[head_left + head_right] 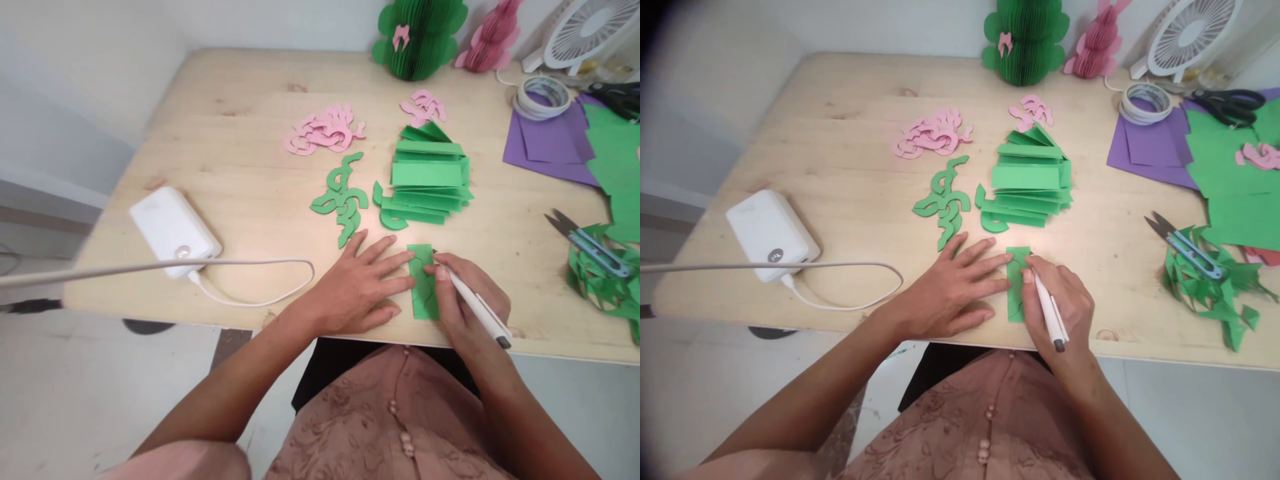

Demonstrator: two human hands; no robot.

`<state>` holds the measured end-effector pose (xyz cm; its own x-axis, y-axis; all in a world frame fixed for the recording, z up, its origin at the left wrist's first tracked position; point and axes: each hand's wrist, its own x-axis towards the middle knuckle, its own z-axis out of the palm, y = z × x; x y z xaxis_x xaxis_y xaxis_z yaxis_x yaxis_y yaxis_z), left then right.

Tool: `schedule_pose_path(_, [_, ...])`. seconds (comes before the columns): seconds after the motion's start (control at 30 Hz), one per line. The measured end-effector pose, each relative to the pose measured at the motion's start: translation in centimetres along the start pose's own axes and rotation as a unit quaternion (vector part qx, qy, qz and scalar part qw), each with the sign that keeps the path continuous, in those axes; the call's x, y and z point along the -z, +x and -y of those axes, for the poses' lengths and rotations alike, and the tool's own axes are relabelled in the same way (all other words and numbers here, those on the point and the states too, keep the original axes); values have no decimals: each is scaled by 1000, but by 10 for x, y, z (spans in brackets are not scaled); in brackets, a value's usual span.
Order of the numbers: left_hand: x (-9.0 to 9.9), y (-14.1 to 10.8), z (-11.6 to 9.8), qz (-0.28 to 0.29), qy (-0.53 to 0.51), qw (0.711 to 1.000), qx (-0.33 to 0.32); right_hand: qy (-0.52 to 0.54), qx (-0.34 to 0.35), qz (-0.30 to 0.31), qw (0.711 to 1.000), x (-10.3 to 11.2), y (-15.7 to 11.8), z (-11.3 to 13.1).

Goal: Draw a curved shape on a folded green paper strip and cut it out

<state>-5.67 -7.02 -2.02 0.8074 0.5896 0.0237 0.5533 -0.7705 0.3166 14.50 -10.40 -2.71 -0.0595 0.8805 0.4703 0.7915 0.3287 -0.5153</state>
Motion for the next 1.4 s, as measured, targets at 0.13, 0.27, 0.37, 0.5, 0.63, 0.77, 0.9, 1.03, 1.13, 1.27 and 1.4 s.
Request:
schedule_pose_path(0.13, [0, 0, 1, 3, 0, 1000, 0, 109, -95, 3, 990, 4, 1, 1])
schedule_pose_path(0.27, [0, 0, 1, 8, -1, 1000, 2, 169, -153, 23, 973, 10, 5, -1])
schedule_pose_path(0.37, [-1, 0, 1, 8, -1, 1000, 5, 171, -156, 67, 970, 15, 5, -2])
schedule_pose_path(0.5, [-1, -1, 1, 6, -3, 1000, 4, 115, -70, 90, 987, 16, 3, -1])
schedule_pose_path(0.63, [-1, 0, 1, 7, -6, 1000, 4, 37, 45, 68, 996, 13, 4, -1])
schedule_pose_path(0.77, [0, 0, 1, 10, -7, 1000, 6, -5, 96, 65, 993, 10, 6, -2])
schedule_pose_path(0.9, [0, 0, 1, 12, -4, 1000, 7, -6, 116, 79, 990, 9, 5, -4])
schedule_pose_path(1.03, [0, 0, 0, 16, -5, 1000, 7, -2, 119, 73, 990, 8, 3, -6])
schedule_pose_path(1.13, [0, 0, 1, 16, -8, 1000, 7, -6, 124, 71, 990, 10, 2, -6])
schedule_pose_path(1.27, [0, 0, 1, 16, -14, 1000, 6, -6, 130, 79, 988, 12, 2, -6])
schedule_pose_path(1.4, [0, 0, 1, 12, -16, 1000, 7, -3, 131, 89, 987, 12, 1, -8])
